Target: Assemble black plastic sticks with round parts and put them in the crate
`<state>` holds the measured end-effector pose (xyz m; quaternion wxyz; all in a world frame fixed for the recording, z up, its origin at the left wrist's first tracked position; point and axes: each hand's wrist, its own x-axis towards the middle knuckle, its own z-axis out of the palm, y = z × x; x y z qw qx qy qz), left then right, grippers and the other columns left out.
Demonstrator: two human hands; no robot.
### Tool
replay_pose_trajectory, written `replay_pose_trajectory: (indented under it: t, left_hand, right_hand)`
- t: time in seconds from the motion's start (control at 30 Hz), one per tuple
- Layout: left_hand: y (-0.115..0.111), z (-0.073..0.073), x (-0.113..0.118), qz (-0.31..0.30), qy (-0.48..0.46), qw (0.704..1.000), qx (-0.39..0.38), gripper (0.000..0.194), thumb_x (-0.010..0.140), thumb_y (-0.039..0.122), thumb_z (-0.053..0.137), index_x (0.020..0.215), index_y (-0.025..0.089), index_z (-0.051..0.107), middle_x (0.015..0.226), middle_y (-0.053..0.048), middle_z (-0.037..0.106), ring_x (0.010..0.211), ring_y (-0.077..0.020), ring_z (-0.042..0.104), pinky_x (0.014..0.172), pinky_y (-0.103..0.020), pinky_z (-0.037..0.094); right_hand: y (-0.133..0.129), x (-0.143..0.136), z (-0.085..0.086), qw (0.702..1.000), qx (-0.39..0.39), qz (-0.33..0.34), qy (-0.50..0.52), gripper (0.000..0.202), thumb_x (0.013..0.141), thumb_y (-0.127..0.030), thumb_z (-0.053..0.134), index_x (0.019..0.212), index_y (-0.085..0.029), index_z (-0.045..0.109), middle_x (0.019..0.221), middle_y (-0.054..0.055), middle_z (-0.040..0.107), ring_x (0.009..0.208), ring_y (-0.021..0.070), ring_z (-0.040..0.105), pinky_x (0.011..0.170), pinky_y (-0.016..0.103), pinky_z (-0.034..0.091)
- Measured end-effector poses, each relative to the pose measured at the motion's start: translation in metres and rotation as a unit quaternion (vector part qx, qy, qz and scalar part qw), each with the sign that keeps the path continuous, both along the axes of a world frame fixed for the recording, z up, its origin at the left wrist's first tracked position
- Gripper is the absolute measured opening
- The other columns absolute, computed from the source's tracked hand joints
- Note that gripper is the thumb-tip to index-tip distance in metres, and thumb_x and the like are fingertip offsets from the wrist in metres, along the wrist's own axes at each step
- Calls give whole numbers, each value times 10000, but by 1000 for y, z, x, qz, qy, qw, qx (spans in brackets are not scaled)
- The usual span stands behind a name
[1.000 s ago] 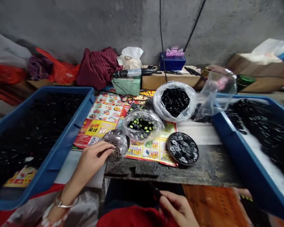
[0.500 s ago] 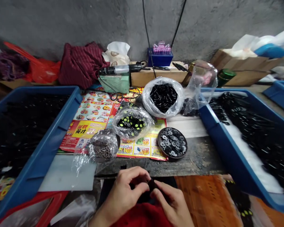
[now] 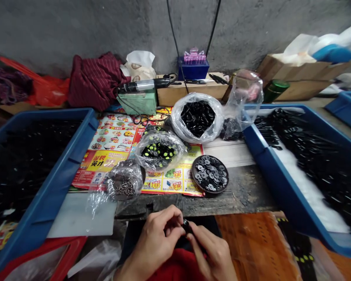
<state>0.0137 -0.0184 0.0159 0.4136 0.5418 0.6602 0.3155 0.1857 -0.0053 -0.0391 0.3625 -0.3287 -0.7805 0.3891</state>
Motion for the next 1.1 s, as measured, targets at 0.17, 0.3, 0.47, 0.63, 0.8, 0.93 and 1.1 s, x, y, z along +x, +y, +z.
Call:
replay_pose_trajectory:
  t: [0.17, 0.3, 0.47, 0.63, 0.8, 0.93, 1.1]
  left_hand:
    - [-1, -2, 1, 4, -18, 1000, -8, 161, 726, 63, 576, 791, 207, 607, 671, 45, 617, 586, -114, 562, 568, -185, 423]
    - [-1, -5, 2, 27, -45, 998, -18, 262, 692, 44, 600, 881, 215, 657, 735, 35, 662, 621, -121, 590, 595, -184, 460]
    - [0, 1, -2, 11, -140, 988, -66, 377, 660, 43, 635, 993, 214, 682, 949, -14, 716, 756, -150, 645, 635, -188, 501]
    - [1, 8, -3, -1, -151, 987, -60, 206, 632, 75, 680, 816, 165, 705, 752, -8, 707, 658, -137, 617, 607, -184, 488]
    - [0, 6, 1, 33, -160, 985, -50, 162, 613, 75, 657, 753, 149, 690, 682, -7, 684, 614, -137, 599, 569, -189, 473]
    - [0, 6, 2, 40, -173, 982, -67, 116, 619, 96, 657, 722, 144, 677, 654, -6, 662, 604, -137, 588, 569, -200, 463]
    - [2, 5, -1, 34, -194, 977, -75, 94, 625, 112, 663, 713, 145, 669, 646, 1, 638, 600, -130, 564, 566, -201, 449]
  right_hand:
    - [-4, -1, 6, 996, -79, -29, 5, 269, 938, -189, 472, 1114, -190, 675, 782, 83, 718, 639, 177, 677, 600, 222, 534]
    - [-3, -1, 13, 994, -108, -26, 1, 277, 952, -231, 458, 1088, -176, 693, 771, 94, 709, 634, 179, 658, 585, 228, 504]
    - [3, -1, 22, 992, -123, 9, -23, 323, 949, -295, 478, 812, -161, 738, 605, 54, 664, 519, 165, 612, 506, 214, 460]
    - [1, 0, 23, 990, -137, 6, -30, 422, 959, -387, 453, 715, -209, 748, 515, 30, 645, 464, 172, 601, 480, 227, 455]
    - [-1, 0, 22, 988, -148, 7, -32, 415, 954, -410, 456, 753, -231, 772, 530, 37, 674, 470, 185, 608, 484, 241, 465]
    - [0, 0, 22, 987, -155, 7, -35, 430, 957, -409, 449, 743, -219, 770, 536, 38, 667, 478, 179, 605, 476, 232, 458]
    - [2, 0, 19, 983, -175, 33, -54, 430, 953, -385, 457, 703, -178, 739, 559, 41, 658, 520, 173, 612, 503, 221, 453]
